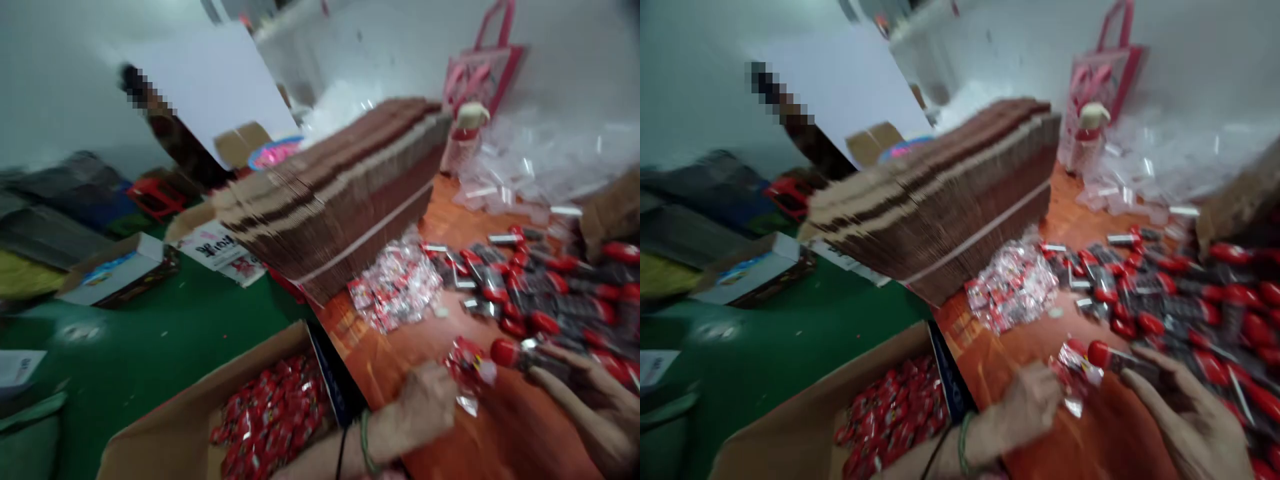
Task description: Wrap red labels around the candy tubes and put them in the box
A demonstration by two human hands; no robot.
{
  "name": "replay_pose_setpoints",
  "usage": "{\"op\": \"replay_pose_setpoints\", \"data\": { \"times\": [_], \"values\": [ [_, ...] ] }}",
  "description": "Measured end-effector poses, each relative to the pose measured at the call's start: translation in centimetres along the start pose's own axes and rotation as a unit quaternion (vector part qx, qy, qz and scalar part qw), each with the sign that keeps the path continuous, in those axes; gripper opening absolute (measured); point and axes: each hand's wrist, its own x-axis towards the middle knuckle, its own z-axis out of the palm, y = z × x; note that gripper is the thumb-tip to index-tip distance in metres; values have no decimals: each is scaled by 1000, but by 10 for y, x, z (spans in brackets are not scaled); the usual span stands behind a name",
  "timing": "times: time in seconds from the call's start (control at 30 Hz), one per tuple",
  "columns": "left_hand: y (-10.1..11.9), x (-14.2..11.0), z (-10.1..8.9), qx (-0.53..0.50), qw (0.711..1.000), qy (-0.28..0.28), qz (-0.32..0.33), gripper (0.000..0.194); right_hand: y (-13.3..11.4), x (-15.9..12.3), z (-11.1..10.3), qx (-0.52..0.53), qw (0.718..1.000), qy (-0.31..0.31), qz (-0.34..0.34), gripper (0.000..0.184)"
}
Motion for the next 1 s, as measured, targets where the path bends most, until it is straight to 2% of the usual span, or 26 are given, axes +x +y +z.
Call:
{"op": "replay_pose_setpoints", "data": {
  "times": [0.07,0.1,0.17,0.27,0.4,0.47,0.7,0.83,1.0],
  "values": [
    [4,9,-18,-82,992,16,-92,19,0,-23,-12,36,994,53,84,41],
    [4,13,-24,-139,982,34,-125,18,-1,-32,-16,50,989,94,99,41],
    [5,22,-31,-236,953,80,-172,13,-1,-44,-22,75,985,118,104,36],
    [7,31,-39,-298,932,102,-179,7,-1,-53,-27,90,983,128,92,30],
    [15,34,-53,-306,935,97,-150,4,-10,-60,-27,118,985,122,18,29],
    [18,34,-58,-309,937,92,-134,4,-15,-61,-23,114,988,98,-25,28],
    [20,32,-61,-309,944,71,-96,6,-20,-55,-17,35,989,-55,-134,25],
    [15,28,-58,-300,950,54,-64,6,-23,-49,-26,-63,973,-127,-181,19],
    [13,22,-53,-286,956,9,-65,5,-34,-45,-34,-142,943,-237,-184,15]
  ]
}}
